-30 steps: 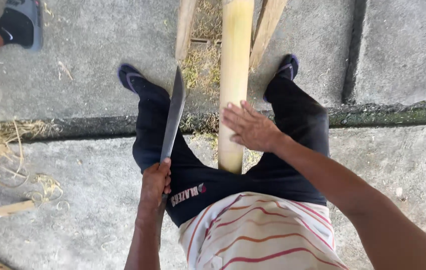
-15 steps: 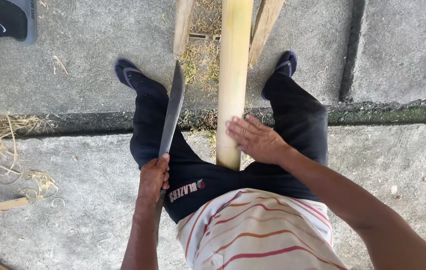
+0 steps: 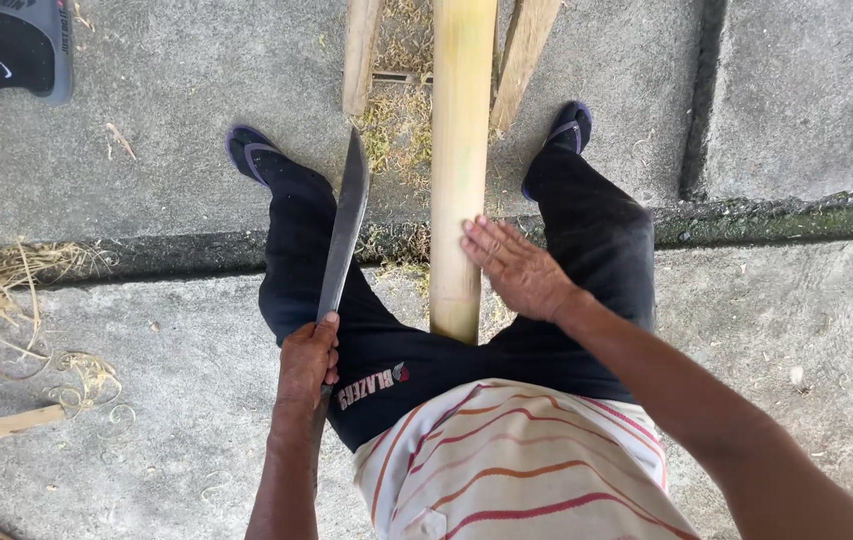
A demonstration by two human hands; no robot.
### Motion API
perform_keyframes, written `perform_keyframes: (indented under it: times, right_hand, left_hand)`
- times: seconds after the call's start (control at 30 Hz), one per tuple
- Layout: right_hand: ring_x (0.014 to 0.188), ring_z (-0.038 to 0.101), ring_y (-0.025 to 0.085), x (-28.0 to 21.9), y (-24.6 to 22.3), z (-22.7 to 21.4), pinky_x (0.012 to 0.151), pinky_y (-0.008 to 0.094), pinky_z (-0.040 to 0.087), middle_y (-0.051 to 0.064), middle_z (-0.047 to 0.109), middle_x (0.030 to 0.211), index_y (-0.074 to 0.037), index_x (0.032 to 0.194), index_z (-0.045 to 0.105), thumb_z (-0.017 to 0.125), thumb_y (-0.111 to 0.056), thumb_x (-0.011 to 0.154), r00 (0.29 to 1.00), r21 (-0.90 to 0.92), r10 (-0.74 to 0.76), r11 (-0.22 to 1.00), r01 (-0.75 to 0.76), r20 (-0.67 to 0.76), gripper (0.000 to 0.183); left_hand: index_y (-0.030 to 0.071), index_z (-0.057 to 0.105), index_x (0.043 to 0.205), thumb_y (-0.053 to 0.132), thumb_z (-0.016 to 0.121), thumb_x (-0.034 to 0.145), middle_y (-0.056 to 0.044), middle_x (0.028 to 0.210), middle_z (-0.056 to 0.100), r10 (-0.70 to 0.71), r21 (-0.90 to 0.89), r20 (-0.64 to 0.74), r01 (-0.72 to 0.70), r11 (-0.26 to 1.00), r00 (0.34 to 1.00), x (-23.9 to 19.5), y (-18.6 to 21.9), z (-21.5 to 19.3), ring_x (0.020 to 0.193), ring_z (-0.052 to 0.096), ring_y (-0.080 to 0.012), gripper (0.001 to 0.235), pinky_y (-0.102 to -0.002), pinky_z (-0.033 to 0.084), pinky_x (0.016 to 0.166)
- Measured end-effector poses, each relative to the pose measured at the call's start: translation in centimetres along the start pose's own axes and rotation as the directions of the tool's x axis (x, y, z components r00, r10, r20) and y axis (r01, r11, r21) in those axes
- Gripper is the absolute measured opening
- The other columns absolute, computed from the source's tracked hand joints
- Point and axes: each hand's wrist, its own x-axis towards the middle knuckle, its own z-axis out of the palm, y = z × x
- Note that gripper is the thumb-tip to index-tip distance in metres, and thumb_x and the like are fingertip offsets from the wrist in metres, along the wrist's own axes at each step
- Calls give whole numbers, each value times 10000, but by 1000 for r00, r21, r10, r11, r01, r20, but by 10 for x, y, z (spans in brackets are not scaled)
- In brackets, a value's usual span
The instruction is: Scraping the outer green layer from a bamboo pole using a machete.
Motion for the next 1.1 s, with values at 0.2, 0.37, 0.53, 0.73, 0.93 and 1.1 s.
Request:
perform_keyframes:
  times: [0.2,0.37,0.53,0.73,0.93,1.1]
  right_hand:
    - [1509,337,332,-26,-34,-3,1245,462,254,212,368,1609,26,1459,468,602,-117,895,1000,204,-3,979,3,1,597]
    - [1505,419,308,1,11,-40,1277,475,330,131,503,1510,-49,1401,564,705,-193,938,973,279,65,960,-1,-220,505]
    - [1450,473,376,67,85,-85,1237,554,293,188,561,1447,-35,1428,585,757,-348,943,913,43,124,992,-116,-389,603]
    - [1229,622,263,86,175,-56,1184,447,379,54,705,1165,-139,1185,712,748,-459,882,951,90,275,953,-289,141,442]
    - [1024,631,204,131,232,-66,1033,416,427,15,710,983,-194,1034,741,711,-470,890,921,112,389,915,-388,18,313]
    - [971,572,238,167,272,-83,995,446,381,18,681,933,-205,999,756,709,-472,908,868,127,497,860,-495,12,286]
  left_hand:
    - [63,570,742,435,678,964,7,536,421,5,29,-19,-4,1000,1000,-1,-4,3,434,387,-114,446,-316,353,407]
    - [49,638,772,479,658,953,-91,625,591,263,389,-38,-228,892,964,-10,36,16,563,562,-225,466,-404,461,539]
    - [76,696,850,588,581,955,-194,765,712,599,769,133,-463,440,790,6,117,49,793,683,-410,536,-517,524,723]
    - [112,708,880,623,507,965,-166,775,727,653,842,322,-523,134,686,46,200,84,831,713,-383,556,-535,536,785]
    - [118,697,925,613,385,1056,-102,756,712,515,898,363,-438,29,777,84,290,107,743,707,-259,600,-491,547,785]
    - [129,732,934,632,455,1024,-59,675,687,649,895,319,-445,33,691,111,354,121,701,673,-214,581,-508,492,823]
